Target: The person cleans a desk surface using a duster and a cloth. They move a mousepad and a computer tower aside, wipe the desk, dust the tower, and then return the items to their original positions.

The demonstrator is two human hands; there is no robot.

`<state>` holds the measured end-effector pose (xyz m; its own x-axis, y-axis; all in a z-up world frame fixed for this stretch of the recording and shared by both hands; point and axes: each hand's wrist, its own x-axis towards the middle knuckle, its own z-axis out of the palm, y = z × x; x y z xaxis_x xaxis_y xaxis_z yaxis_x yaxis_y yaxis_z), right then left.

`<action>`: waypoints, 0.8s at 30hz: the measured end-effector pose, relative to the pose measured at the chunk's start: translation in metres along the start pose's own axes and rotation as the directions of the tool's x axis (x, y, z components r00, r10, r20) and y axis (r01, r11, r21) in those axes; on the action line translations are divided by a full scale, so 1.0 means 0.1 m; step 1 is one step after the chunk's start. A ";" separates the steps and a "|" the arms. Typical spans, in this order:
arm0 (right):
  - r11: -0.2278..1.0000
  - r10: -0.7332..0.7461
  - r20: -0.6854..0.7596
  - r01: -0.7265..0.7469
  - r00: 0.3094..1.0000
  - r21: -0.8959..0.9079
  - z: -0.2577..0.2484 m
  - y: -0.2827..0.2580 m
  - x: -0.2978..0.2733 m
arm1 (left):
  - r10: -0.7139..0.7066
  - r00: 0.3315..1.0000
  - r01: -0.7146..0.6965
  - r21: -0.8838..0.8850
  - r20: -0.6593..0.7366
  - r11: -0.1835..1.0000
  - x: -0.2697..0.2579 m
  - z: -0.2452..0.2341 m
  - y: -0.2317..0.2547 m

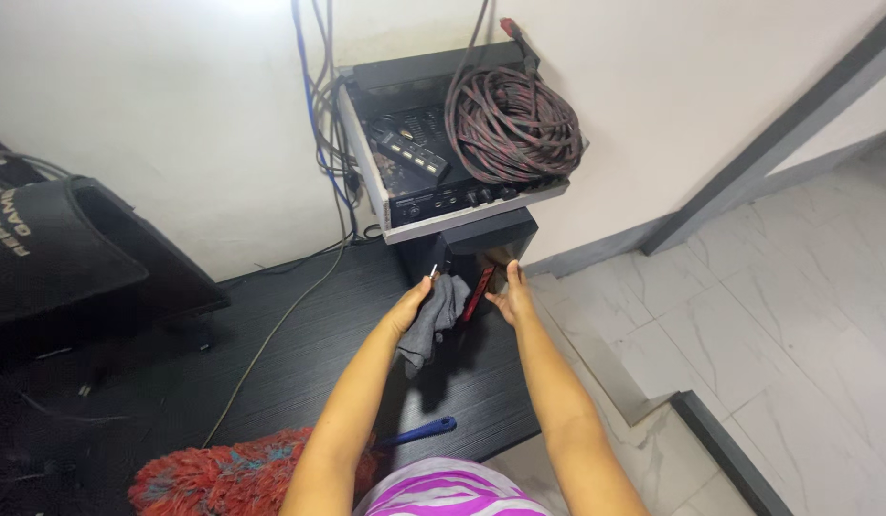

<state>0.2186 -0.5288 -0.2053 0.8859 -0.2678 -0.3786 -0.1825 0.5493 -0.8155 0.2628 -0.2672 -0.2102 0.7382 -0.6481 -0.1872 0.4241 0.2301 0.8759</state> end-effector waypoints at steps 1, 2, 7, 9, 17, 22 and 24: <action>1.000 -0.009 0.001 0.009 1.000 -0.007 0.01 0.00 0.00 | 0.012 0.999 -0.010 0.093 -0.029 0.996 0.00 0.00 0.01; 1.000 -0.019 0.002 0.019 1.000 -0.013 0.02 -0.01 0.01 | 0.027 0.998 -0.016 0.186 -0.057 0.982 0.00 -0.01 0.01; 0.999 -0.037 -0.024 0.037 0.999 -0.026 0.04 0.04 -0.03 | 0.054 0.996 -0.027 0.338 -0.072 0.941 -0.04 -0.02 0.02; 0.996 -0.076 -0.032 0.074 0.997 -0.049 0.08 0.13 -0.11 | 0.113 0.993 -0.093 0.356 -0.038 0.930 -0.13 -0.06 0.01; 0.991 0.046 0.127 -0.061 0.991 0.115 0.56 0.83 -0.83 | 0.084 0.987 -0.066 0.131 -0.138 0.989 -1.18 -0.55 -0.33; 0.978 0.128 0.377 -0.054 0.917 -0.201 0.82 1.11 -1.26 | 0.082 0.943 -0.067 0.057 -0.323 0.996 -2.02 -0.77 -0.50; 0.918 0.183 0.362 -0.028 0.914 -0.395 0.95 1.29 -1.51 | -0.008 0.887 0.009 -0.001 -0.461 1.000 -2.30 -0.75 -0.50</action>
